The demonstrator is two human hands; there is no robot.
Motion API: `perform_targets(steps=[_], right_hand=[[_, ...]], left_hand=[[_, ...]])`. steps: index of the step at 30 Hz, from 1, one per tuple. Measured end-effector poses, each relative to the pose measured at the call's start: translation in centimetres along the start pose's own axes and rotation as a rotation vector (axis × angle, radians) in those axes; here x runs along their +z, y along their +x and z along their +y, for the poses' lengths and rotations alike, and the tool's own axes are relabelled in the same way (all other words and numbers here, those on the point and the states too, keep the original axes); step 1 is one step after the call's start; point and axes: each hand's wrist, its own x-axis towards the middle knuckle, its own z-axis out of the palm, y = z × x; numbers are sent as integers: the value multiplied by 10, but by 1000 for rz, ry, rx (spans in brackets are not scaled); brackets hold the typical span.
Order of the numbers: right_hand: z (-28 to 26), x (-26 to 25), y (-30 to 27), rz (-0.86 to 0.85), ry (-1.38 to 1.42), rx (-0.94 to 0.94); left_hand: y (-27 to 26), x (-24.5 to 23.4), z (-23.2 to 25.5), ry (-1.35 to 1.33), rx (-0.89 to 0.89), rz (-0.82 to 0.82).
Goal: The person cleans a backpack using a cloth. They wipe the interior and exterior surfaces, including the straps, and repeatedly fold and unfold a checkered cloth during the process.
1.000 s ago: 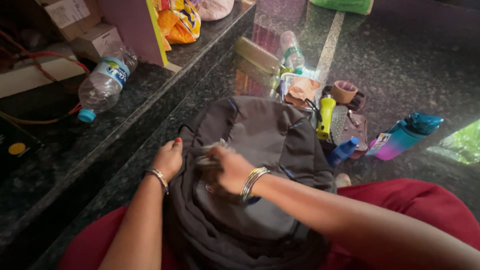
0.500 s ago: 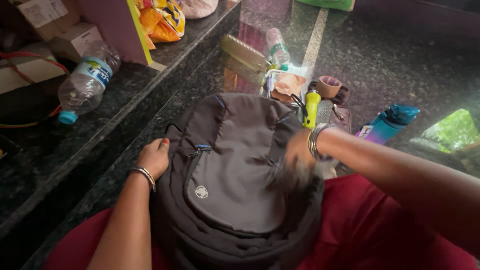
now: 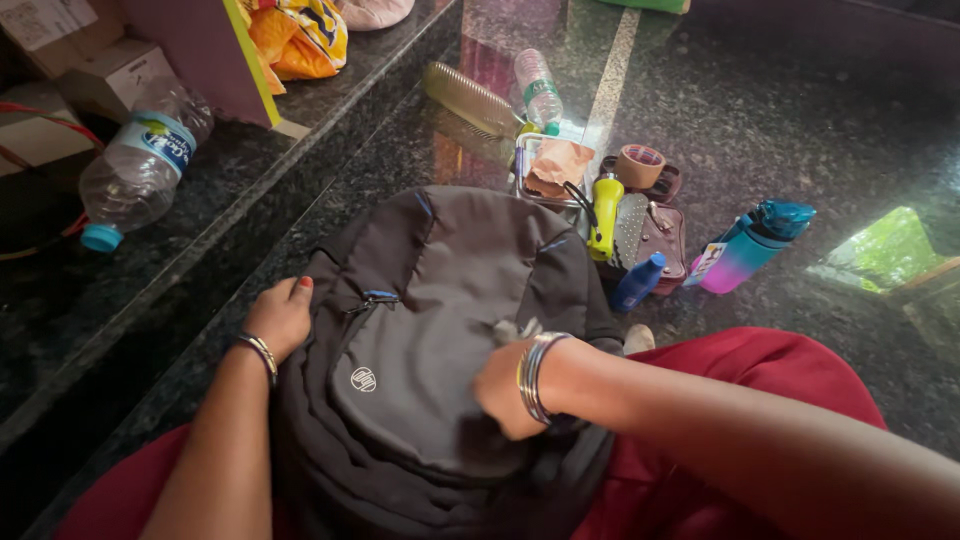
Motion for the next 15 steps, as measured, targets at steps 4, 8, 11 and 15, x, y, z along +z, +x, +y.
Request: perform_targets(steps=[4,8,11,15], right_hand=[[-16,-29,-5,153,692,-611],[-12,-31,6,359,1355,-540],[24,-29,20,797,1589,-372],[122,-19,22,1007,1531,56]], left_hand=[[1,-4,-2,42,-16,-20],[-1,-4,5,27,-34,-4],[-4,-7,10,37,-26,-8],[-11,-10,16,11,8,5]])
